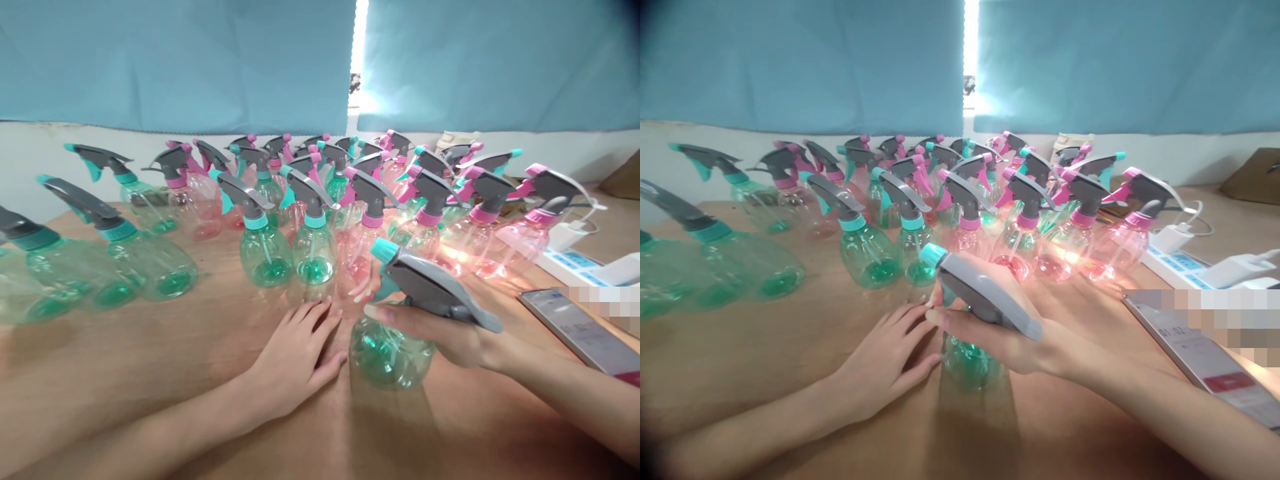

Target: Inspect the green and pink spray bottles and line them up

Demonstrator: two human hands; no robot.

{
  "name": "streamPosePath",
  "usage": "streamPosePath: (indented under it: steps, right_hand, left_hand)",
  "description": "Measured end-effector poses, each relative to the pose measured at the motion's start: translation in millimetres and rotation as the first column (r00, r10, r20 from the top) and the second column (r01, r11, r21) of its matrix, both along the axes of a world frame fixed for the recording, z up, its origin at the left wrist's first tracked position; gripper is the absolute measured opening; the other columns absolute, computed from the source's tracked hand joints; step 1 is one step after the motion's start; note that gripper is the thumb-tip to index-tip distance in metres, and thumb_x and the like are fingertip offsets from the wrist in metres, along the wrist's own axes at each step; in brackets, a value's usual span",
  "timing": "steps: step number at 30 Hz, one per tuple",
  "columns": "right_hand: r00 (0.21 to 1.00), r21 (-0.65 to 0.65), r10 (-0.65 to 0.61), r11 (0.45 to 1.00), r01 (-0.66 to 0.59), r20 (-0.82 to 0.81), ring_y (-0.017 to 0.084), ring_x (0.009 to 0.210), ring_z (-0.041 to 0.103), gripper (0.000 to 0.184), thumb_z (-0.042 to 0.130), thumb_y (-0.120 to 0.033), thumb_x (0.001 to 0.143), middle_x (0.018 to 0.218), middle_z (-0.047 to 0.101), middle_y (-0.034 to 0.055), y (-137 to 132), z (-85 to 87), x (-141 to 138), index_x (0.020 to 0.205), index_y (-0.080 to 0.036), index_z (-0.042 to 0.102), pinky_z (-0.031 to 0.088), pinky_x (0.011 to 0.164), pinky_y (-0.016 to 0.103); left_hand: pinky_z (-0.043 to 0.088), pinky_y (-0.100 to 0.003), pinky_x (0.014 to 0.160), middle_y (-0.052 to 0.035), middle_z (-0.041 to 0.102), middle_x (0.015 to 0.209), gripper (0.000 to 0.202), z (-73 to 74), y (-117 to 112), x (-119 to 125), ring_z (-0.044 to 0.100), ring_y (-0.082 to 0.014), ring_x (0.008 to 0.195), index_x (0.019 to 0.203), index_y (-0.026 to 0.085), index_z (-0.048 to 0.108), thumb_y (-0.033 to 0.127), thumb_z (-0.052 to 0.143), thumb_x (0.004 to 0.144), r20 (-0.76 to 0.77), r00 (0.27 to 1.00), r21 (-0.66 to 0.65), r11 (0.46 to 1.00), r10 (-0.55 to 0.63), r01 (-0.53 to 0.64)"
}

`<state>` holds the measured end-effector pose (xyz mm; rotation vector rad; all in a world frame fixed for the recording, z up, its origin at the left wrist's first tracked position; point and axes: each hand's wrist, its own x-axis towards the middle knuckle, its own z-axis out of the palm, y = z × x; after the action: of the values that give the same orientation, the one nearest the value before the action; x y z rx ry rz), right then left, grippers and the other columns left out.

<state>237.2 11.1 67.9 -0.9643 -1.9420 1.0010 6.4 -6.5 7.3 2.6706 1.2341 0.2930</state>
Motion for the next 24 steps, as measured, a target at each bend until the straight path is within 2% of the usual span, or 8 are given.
streamPosePath:
  steps: [3, 6, 10, 14, 20, 22, 24]
  right_hand:
    - [1.0, -0.042, -0.001, 0.999, 0.002, 0.013, 0.011, 0.049, 0.051, 0.01, 0.069, -0.034, 0.087, 0.061, 0.06, -0.0045, -1, -1.7, 0, 0.084, -0.025, 0.066, 0.04, 0.041, 0.022]
    - [1.0, -0.06, 0.026, 0.998, -0.027, -0.013, 0.012, 0.052, 0.056, 0.01, 0.067, -0.035, 0.089, 0.063, 0.063, -0.0027, 0, -2.7, -1, 0.088, -0.024, 0.068, 0.045, 0.044, 0.022]
    - [0.99, -0.073, 0.11, 0.991, -0.116, -0.083, 0.017, 0.073, 0.07, 0.015, 0.06, -0.034, 0.093, 0.079, 0.072, 0.0011, 2, -3.1, -6, 0.095, -0.024, 0.071, 0.059, 0.065, 0.027]
    - [0.967, -0.061, 0.182, 0.979, -0.195, -0.178, 0.018, 0.091, 0.073, 0.017, 0.056, -0.026, 0.094, 0.095, 0.075, 0.0005, 3, -2.9, -13, 0.097, -0.025, 0.073, 0.061, 0.083, 0.029]
    - [0.971, 0.021, 0.13, 0.992, -0.128, -0.2, 0.019, 0.091, 0.074, 0.018, 0.058, -0.016, 0.09, 0.084, 0.075, -0.0013, 3, -3.8, -18, 0.091, -0.026, 0.073, 0.062, 0.084, 0.032]
    - [0.97, 0.033, 0.111, 0.994, -0.107, -0.217, 0.019, 0.093, 0.074, 0.02, 0.06, -0.014, 0.088, 0.088, 0.075, -0.001, 3, -4.5, -19, 0.098, -0.027, 0.072, 0.062, 0.085, 0.032]
    - [0.969, 0.022, 0.105, 0.994, -0.103, -0.222, 0.019, 0.093, 0.074, 0.029, 0.063, -0.015, 0.086, 0.096, 0.075, 0.0006, 3, -4.7, -20, 0.112, -0.027, 0.068, 0.062, 0.084, 0.032]
  left_hand:
    - [0.044, -0.052, 0.102, -0.0179, 0.053, 0.14, 0.045, 0.1, 0, 0, 0.048, -0.0344, 0.128, 0.137, 0.013, 0.049, 0.034, 0.055, 0.097, 0.011, 1.0, -0.007, 1.0, -0.004, 0.004]
    - [0.042, -0.052, 0.104, -0.0181, 0.052, 0.141, 0.046, -1.2, -1, -1, 0.047, -0.0343, 0.129, 0.137, 0.013, 0.049, 0.034, 0.055, 0.097, 0.008, 1.0, -0.008, 1.0, -0.002, 0.002]
    - [0.04, -0.052, 0.105, -0.0178, 0.051, 0.142, 0.045, -3.1, -1, -1, 0.045, -0.0339, 0.13, 0.136, 0.013, 0.05, 0.034, 0.056, 0.097, 0.007, 1.0, -0.011, 1.0, -0.001, 0.001]
    - [0.04, -0.053, 0.105, -0.0188, 0.051, 0.142, 0.045, -4.1, 0, -2, 0.044, -0.0342, 0.13, 0.135, 0.011, 0.05, 0.033, 0.057, 0.096, 0.007, 1.0, -0.019, 1.0, 0.001, -0.001]
    - [0.04, -0.053, 0.105, -0.0193, 0.051, 0.141, 0.046, -5.0, 0, -2, 0.044, -0.0349, 0.13, 0.135, 0.01, 0.049, 0.034, 0.057, 0.096, 0.021, 1.0, -0.013, 1.0, -0.004, 0.005]
    - [0.04, -0.054, 0.105, -0.0201, 0.051, 0.14, 0.045, -4.4, 0, -1, 0.045, -0.0354, 0.129, 0.133, 0.01, 0.05, 0.034, 0.058, 0.096, 0.024, 1.0, -0.016, 1.0, -0.001, 0.001]
    - [0.041, -0.054, 0.105, -0.0206, 0.052, 0.139, 0.042, -3.4, 0, -1, 0.045, -0.0358, 0.129, 0.13, 0.009, 0.052, 0.033, 0.058, 0.096, 0.027, 1.0, -0.023, 1.0, 0.0, 0.0]
